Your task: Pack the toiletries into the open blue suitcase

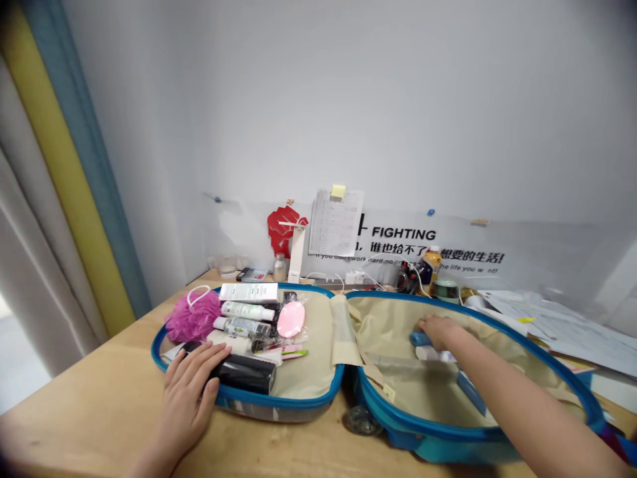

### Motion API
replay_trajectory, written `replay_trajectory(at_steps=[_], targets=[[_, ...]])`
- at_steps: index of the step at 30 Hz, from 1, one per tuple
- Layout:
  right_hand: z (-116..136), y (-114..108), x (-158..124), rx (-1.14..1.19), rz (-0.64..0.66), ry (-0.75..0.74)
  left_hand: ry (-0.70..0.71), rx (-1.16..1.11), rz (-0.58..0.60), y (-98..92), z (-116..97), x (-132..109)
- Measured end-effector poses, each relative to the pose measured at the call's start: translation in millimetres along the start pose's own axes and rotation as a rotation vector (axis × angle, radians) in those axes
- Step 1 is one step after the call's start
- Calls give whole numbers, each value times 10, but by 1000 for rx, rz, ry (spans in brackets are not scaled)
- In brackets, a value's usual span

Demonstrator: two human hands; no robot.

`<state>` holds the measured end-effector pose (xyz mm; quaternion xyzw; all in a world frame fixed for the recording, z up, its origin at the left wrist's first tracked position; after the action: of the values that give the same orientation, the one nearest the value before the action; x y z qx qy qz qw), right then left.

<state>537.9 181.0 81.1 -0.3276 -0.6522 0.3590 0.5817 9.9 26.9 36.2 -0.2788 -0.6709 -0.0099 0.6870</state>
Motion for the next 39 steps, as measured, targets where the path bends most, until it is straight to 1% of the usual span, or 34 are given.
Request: replay_trajectory(at_steps=[3, 4, 6, 9, 12, 15, 17, 19, 20, 22, 24, 26, 28, 29, 31, 34, 37, 39], targets=[[-34, 114, -2, -85, 241, 2, 11, 2, 9, 2, -4, -4], [-37, 131, -7, -108, 291, 1, 14, 2, 8, 3, -4, -5], [-21, 141, -24, -144, 352, -6, 16, 0, 4, 5, -4, -6], [57, 87, -61, -175, 371, -38, 22, -6, -6, 6, -8, -1], [158, -110, -62, -196, 318, -82, 21, -11, -7, -1, -16, 12], [297, -460, 52, -209, 192, -117, 6, -13, 2, -8, -21, 26], [483, -712, 195, -189, 92, -147, 0, -18, 0, -12, -22, 30], [797, -912, 358, -138, 3, -204, -5, -19, -3, -11, -18, 28], [1008, -977, 433, -103, -32, -247, -4, -17, -2, -7, -16, 25], [1516, -1020, 544, -20, -63, -369, 0, -9, 3, 4, -10, 15], [2075, -954, 589, 65, -50, -518, 7, -3, 6, 11, -7, 7], [2584, -814, 584, 134, -18, -649, 14, -3, 3, 9, -8, 6], [2978, -637, 556, 180, 31, -758, 22, -7, -3, 1, -13, 12], [3120, -547, 544, 193, 56, -798, 25, -10, -9, -5, -15, 16], [3301, -385, 532, 203, 100, -852, 27, -16, -12, -13, -17, 25], [3398, -212, 525, 200, 140, -880, 31, -26, -18, -19, -19, 33], [3432, -134, 495, 208, 158, -871, 37, -31, -25, -23, -27, 36], [3437, -137, 484, 225, 159, -846, 37, -29, -27, -24, -31, 37]])
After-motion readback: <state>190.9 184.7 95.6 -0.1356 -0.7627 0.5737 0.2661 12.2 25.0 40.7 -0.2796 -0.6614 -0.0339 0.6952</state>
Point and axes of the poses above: each hand's wrist, its own x-axis towards the middle knuckle, its own y-axis out of the palm, z = x × y, the point moved 5 cm from there along x, towards the middle knuckle, and after that the axes turned 15 degrees about -z, right-handed, at the moved point
